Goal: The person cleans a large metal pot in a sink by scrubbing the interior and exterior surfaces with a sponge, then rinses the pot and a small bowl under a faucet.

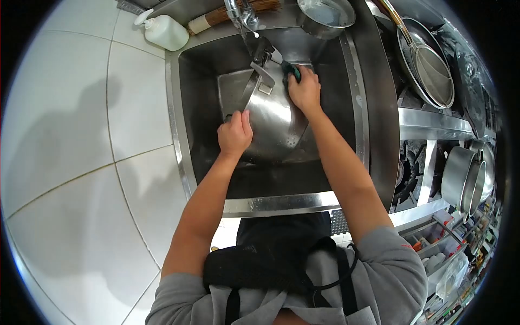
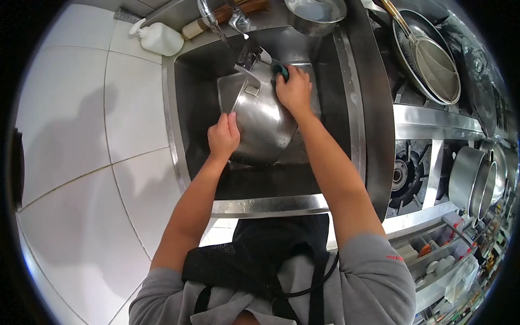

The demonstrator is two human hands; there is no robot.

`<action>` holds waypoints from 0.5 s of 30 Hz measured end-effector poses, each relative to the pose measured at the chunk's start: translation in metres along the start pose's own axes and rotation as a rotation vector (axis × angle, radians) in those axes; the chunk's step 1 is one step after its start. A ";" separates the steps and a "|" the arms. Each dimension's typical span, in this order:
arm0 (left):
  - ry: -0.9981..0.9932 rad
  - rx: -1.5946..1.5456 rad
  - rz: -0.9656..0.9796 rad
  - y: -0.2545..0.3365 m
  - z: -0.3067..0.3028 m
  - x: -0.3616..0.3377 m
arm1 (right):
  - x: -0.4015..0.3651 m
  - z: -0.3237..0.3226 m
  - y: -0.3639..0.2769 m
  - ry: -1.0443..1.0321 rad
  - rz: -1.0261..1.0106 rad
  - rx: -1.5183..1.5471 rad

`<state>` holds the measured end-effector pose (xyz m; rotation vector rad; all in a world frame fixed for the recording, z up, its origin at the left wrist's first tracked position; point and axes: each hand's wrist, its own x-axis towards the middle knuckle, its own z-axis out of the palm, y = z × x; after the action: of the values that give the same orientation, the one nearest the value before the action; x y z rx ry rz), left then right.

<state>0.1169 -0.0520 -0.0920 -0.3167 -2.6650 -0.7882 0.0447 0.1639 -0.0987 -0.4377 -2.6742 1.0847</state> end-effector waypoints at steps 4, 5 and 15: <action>-0.061 -0.034 -0.037 -0.011 -0.014 -0.058 | -0.053 -0.013 -0.003 -0.064 -0.210 0.230; -0.078 -0.137 -0.078 -0.015 -0.020 -0.073 | -0.067 -0.012 0.002 -0.057 -0.338 0.172; -0.481 -0.062 -0.410 0.087 -0.089 0.042 | -0.157 -0.041 0.010 -0.099 -0.519 0.308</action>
<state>0.1278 -0.0260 0.0364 0.0429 -3.2203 -1.0229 0.2054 0.1415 -0.0910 0.3539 -2.4202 1.3261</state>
